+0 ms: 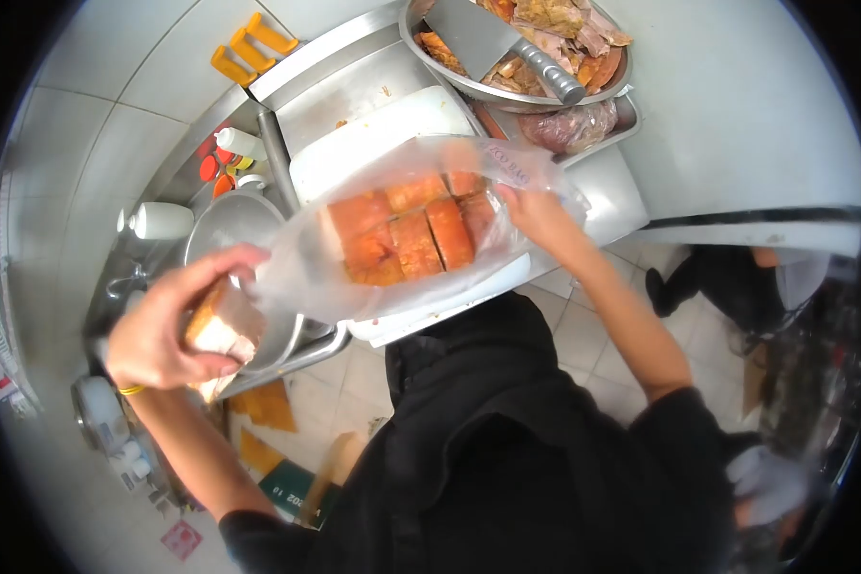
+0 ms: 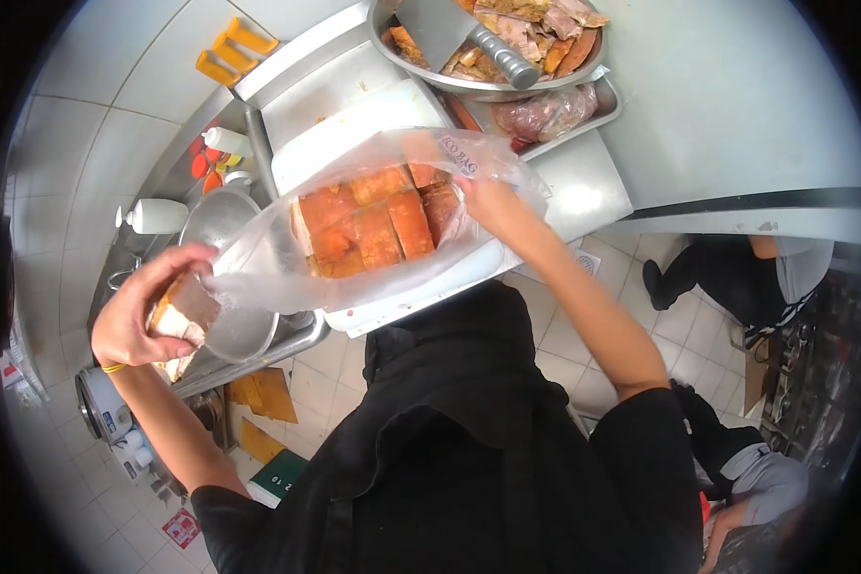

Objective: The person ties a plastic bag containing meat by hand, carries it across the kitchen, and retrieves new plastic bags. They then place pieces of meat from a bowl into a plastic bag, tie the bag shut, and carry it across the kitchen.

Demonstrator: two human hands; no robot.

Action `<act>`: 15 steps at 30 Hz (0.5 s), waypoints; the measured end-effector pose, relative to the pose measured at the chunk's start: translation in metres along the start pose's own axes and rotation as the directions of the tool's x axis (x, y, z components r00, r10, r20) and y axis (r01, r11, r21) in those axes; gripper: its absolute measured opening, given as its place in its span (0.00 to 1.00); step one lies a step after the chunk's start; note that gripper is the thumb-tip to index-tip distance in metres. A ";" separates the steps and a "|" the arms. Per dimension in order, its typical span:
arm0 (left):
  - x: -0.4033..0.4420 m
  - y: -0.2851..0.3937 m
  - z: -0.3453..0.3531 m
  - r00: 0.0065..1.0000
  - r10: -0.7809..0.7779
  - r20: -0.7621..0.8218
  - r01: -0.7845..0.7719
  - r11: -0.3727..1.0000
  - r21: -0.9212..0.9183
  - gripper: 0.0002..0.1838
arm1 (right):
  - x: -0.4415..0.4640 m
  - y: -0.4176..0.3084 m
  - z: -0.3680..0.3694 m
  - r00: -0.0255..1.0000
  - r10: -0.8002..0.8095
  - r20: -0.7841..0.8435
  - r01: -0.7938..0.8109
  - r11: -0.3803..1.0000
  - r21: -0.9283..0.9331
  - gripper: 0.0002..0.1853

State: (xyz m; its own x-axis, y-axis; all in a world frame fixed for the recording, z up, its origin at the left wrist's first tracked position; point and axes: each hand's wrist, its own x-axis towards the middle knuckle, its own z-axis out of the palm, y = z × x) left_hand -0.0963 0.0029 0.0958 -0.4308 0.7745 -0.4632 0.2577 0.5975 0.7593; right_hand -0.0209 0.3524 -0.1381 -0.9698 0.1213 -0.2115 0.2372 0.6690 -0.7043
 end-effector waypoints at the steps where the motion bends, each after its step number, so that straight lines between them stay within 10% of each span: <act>1: 0.004 0.012 0.001 1.000 -0.002 0.003 0.002 1.000 -0.001 0.44 | -0.008 -0.001 -0.011 0.981 0.110 0.162 -0.100 0.993 -0.068 0.18; 5: 0.055 0.056 0.020 0.923 0.278 -0.267 -0.162 0.908 0.387 0.39 | -0.042 -0.005 -0.025 0.964 -0.222 0.145 0.223 0.975 0.010 0.21; 7: 0.095 0.068 0.040 0.858 0.495 -0.139 -0.359 0.771 0.526 0.29 | -0.043 -0.030 -0.034 0.957 -0.274 0.096 0.290 0.918 -0.272 0.26; 10: 0.160 0.059 0.096 0.795 0.598 0.100 -0.528 0.601 0.600 0.18 | -0.036 -0.050 -0.055 0.878 -0.477 0.040 0.470 0.875 0.118 0.25; 11: 0.174 0.053 0.107 0.802 0.590 0.090 -0.500 0.583 0.640 0.17 | -0.025 -0.040 -0.051 0.859 -0.507 0.074 0.509 0.860 -0.022 0.22; 15: 0.197 0.006 0.110 0.819 0.564 0.102 -0.454 0.529 0.717 0.12 | -0.028 -0.045 -0.053 0.969 -0.160 0.188 0.232 0.851 -0.470 0.17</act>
State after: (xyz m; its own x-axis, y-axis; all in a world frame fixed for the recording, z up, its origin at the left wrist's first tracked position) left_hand -0.0847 0.1821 -0.0408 -0.1190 0.9929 0.0018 0.9520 0.1136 0.2842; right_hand -0.0072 0.3577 -0.0641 -0.9673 -0.1274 -0.2192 -0.0493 0.9427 -0.3301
